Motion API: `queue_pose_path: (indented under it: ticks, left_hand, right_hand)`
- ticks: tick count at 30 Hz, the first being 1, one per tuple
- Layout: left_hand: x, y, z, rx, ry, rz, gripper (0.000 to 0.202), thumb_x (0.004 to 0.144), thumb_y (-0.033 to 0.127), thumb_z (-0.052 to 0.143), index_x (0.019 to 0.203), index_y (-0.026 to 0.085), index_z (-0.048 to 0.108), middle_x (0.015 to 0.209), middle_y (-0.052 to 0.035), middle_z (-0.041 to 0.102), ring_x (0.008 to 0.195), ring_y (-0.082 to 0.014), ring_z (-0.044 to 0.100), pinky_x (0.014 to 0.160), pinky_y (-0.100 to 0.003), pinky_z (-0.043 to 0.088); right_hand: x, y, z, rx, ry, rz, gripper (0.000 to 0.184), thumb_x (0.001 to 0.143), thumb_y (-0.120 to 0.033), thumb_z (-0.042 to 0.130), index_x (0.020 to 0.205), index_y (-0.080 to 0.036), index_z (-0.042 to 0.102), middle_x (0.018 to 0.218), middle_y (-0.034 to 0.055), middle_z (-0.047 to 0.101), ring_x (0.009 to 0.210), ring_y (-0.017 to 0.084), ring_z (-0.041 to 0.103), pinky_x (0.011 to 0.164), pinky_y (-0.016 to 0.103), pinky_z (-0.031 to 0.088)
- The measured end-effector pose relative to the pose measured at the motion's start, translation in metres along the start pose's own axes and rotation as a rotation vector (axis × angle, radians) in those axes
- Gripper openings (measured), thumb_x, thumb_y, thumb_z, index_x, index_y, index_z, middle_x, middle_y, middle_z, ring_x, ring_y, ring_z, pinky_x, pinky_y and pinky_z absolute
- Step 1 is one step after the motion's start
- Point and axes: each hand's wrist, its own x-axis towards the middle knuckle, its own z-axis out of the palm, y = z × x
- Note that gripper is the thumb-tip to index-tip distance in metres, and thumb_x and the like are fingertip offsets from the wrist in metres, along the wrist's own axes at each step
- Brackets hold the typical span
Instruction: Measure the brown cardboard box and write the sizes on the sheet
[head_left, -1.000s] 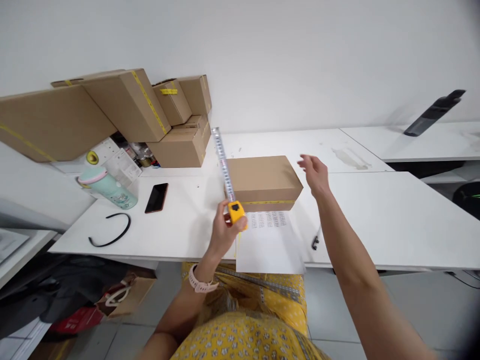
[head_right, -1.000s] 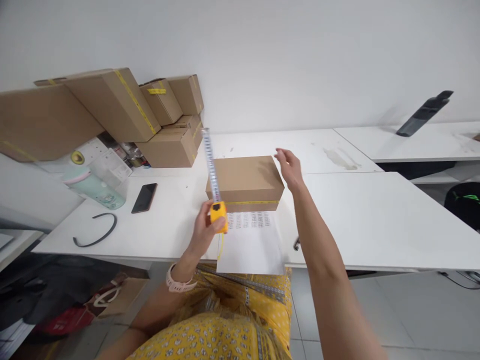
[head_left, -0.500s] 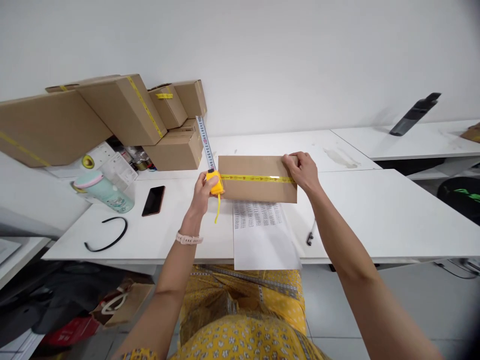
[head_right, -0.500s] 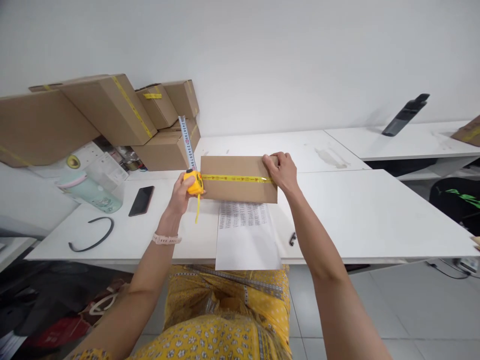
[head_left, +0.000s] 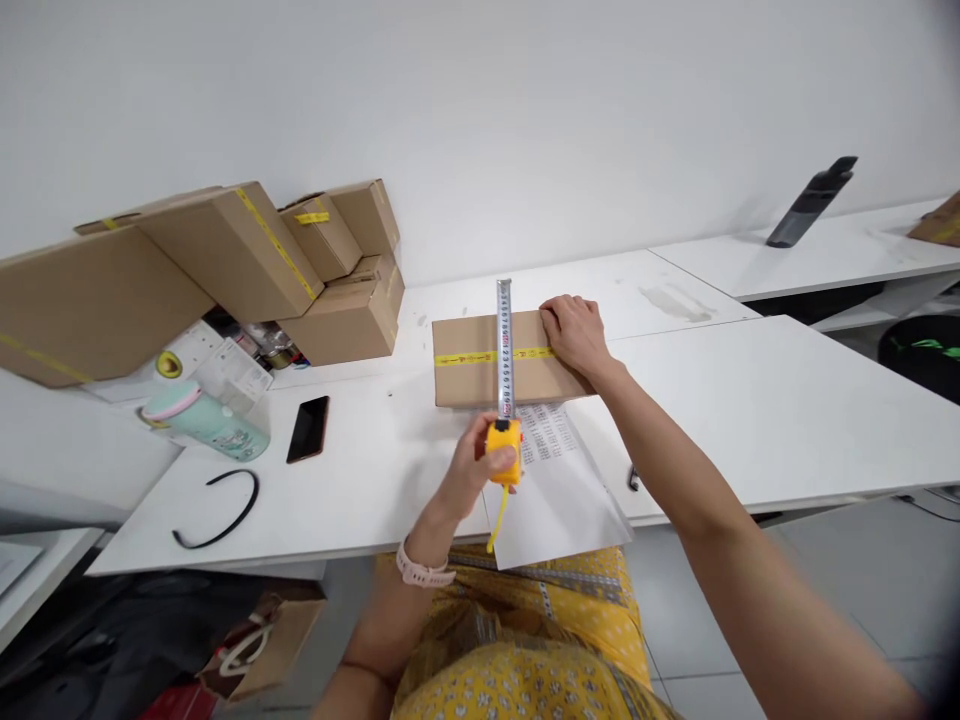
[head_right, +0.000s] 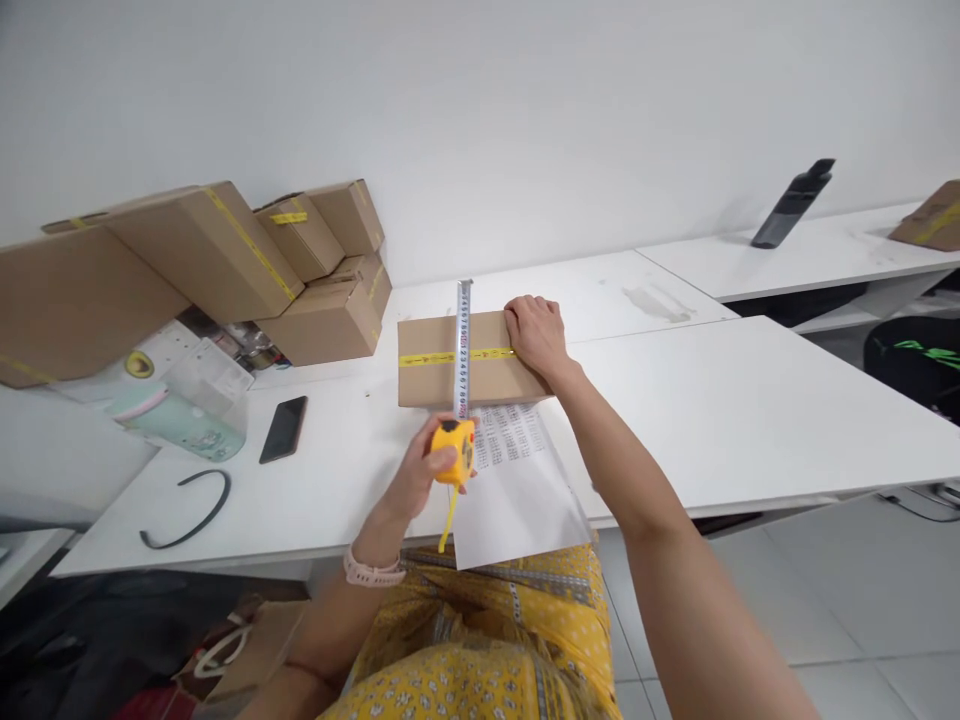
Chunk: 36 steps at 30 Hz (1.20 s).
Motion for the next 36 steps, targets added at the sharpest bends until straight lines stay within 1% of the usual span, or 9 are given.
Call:
queue_pose_path:
  ticks: [4, 9, 13, 17, 19, 23, 26, 29, 36]
  left_hand:
    - [-0.002, -0.025, 0.015, -0.044, -0.008, -0.079, 0.063, 0.067, 0.054, 0.085, 0.111, 0.022, 0.053, 0.102, -0.0026, 0.064, 0.065, -0.0131, 0.066, 0.048, -0.024, 0.057]
    - [-0.001, -0.034, 0.021, -0.074, -0.012, -0.08, 0.061, 0.068, 0.055, 0.085, 0.109, 0.022, 0.053, 0.107, -0.0035, 0.062, 0.066, -0.0123, 0.066, 0.048, -0.024, 0.056]
    - [-0.003, -0.038, 0.025, -0.087, -0.01, -0.072, 0.059, 0.07, 0.053, 0.085, 0.109, 0.021, 0.054, 0.104, -0.0016, 0.059, 0.067, -0.0114, 0.064, 0.05, -0.025, 0.058]
    - [-0.002, -0.047, 0.03, -0.096, -0.02, -0.079, 0.061, 0.07, 0.054, 0.085, 0.111, 0.021, 0.054, 0.101, -0.0009, 0.057, 0.066, -0.0115, 0.063, 0.05, -0.025, 0.056]
    - [0.001, -0.053, 0.032, -0.081, -0.023, -0.07, 0.062, 0.07, 0.055, 0.085, 0.112, 0.021, 0.053, 0.102, -0.0017, 0.059, 0.067, -0.0113, 0.062, 0.052, -0.025, 0.055]
    - [0.006, -0.066, 0.032, -0.02, 0.002, -0.017, 0.063, 0.07, 0.052, 0.087, 0.114, 0.022, 0.055, 0.101, -0.0026, 0.062, 0.076, -0.012, 0.061, 0.062, -0.024, 0.054]
    - [0.007, -0.071, 0.03, -0.013, -0.005, -0.001, 0.061, 0.071, 0.051, 0.086, 0.115, 0.022, 0.056, 0.1, -0.0024, 0.064, 0.08, -0.0127, 0.06, 0.067, -0.024, 0.054]
    - [0.007, -0.073, 0.028, -0.008, -0.01, -0.01, 0.062, 0.072, 0.05, 0.086, 0.117, 0.022, 0.055, 0.1, -0.0031, 0.065, 0.079, -0.0128, 0.06, 0.067, -0.025, 0.053]
    - [0.008, -0.075, 0.029, -0.029, -0.025, -0.062, 0.067, 0.07, 0.052, 0.087, 0.12, 0.023, 0.052, 0.104, -0.0047, 0.066, 0.077, -0.0138, 0.062, 0.063, -0.026, 0.054]
  right_hand:
    - [-0.004, -0.001, -0.001, -0.019, 0.007, -0.019, 0.045, 0.104, -0.032, 0.025, 0.13, -0.023, 0.061, 0.117, 0.0125, 0.07, 0.108, 0.031, 0.056, 0.101, 0.048, 0.037]
    - [-0.002, -0.001, -0.002, -0.057, -0.04, -0.039, 0.052, 0.104, -0.03, 0.024, 0.148, -0.029, 0.053, 0.113, 0.0116, 0.068, 0.106, 0.032, 0.053, 0.098, 0.049, 0.036]
    - [-0.001, 0.001, -0.002, -0.044, -0.08, -0.059, 0.055, 0.106, -0.032, 0.022, 0.148, -0.038, 0.056, 0.114, 0.0106, 0.067, 0.104, 0.032, 0.051, 0.096, 0.051, 0.036]
    - [0.001, 0.007, 0.002, -0.013, -0.08, -0.106, 0.056, 0.106, -0.031, 0.021, 0.141, -0.044, 0.063, 0.118, 0.0096, 0.066, 0.107, 0.032, 0.049, 0.098, 0.053, 0.034]
    - [0.002, 0.01, 0.004, -0.011, -0.082, -0.112, 0.056, 0.106, -0.03, 0.022, 0.14, -0.045, 0.064, 0.118, 0.0094, 0.065, 0.108, 0.032, 0.048, 0.098, 0.054, 0.034]
    - [0.003, 0.012, 0.006, -0.033, -0.106, -0.101, 0.052, 0.106, -0.035, 0.027, 0.144, -0.046, 0.061, 0.119, 0.0092, 0.063, 0.108, 0.033, 0.048, 0.098, 0.054, 0.033]
    - [0.002, 0.012, 0.007, -0.018, -0.084, -0.103, 0.053, 0.107, -0.035, 0.024, 0.143, -0.046, 0.061, 0.117, 0.0089, 0.063, 0.107, 0.032, 0.048, 0.097, 0.054, 0.033]
    - [0.001, 0.012, 0.008, 0.003, -0.056, -0.103, 0.056, 0.107, -0.035, 0.019, 0.141, -0.045, 0.063, 0.115, 0.009, 0.064, 0.107, 0.032, 0.048, 0.098, 0.054, 0.033]
    - [0.002, 0.013, 0.009, 0.014, -0.071, -0.098, 0.054, 0.106, -0.036, 0.024, 0.144, -0.047, 0.06, 0.115, 0.0092, 0.063, 0.107, 0.033, 0.046, 0.099, 0.055, 0.032]
